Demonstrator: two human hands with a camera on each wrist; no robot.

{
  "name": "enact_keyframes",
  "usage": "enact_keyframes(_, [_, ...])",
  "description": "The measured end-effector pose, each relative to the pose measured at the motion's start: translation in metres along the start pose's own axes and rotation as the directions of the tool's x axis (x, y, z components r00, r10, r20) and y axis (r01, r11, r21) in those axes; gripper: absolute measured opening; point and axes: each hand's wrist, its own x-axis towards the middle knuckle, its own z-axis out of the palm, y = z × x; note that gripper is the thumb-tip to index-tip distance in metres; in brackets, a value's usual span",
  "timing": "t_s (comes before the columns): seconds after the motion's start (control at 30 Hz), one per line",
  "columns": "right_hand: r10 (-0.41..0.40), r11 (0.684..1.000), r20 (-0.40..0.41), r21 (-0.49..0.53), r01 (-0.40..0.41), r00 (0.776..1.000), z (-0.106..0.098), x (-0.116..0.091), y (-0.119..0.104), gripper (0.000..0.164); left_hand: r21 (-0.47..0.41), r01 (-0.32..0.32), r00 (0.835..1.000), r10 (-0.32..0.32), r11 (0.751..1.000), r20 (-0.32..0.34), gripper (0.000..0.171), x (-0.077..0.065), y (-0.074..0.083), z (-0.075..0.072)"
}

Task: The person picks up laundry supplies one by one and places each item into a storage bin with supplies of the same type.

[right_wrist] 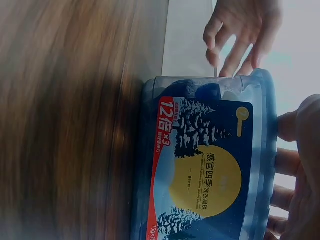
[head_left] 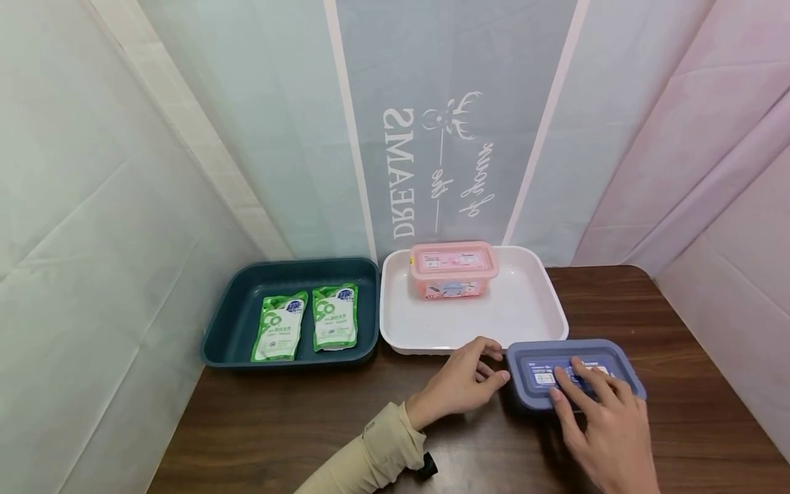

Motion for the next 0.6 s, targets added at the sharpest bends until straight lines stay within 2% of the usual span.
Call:
enact_keyframes(0.27, [-0.070,0.997,-0.029,0.023,0.071,0.997,0.003,-0.001,-0.010,0.035,-0.048,0.098,0.995,-0.098,0.994,0.005,0.042,-0.002,0.004,-0.001])
enact_keyframes(0.43, [-0.118,0.992,-0.050,0.044,0.120,0.992,0.004,0.000,-0.012,0.036,-0.071,0.155,0.988,-0.156,0.985,-0.016,0.041,-0.004,0.006,0.001])
enact_keyframes(0.6, [-0.165,0.970,-0.077,0.169,0.176,0.983,-0.001,0.006,-0.004,0.035,-0.139,0.199,0.977,-0.208,0.970,-0.051,0.038,-0.008,0.009,0.005])
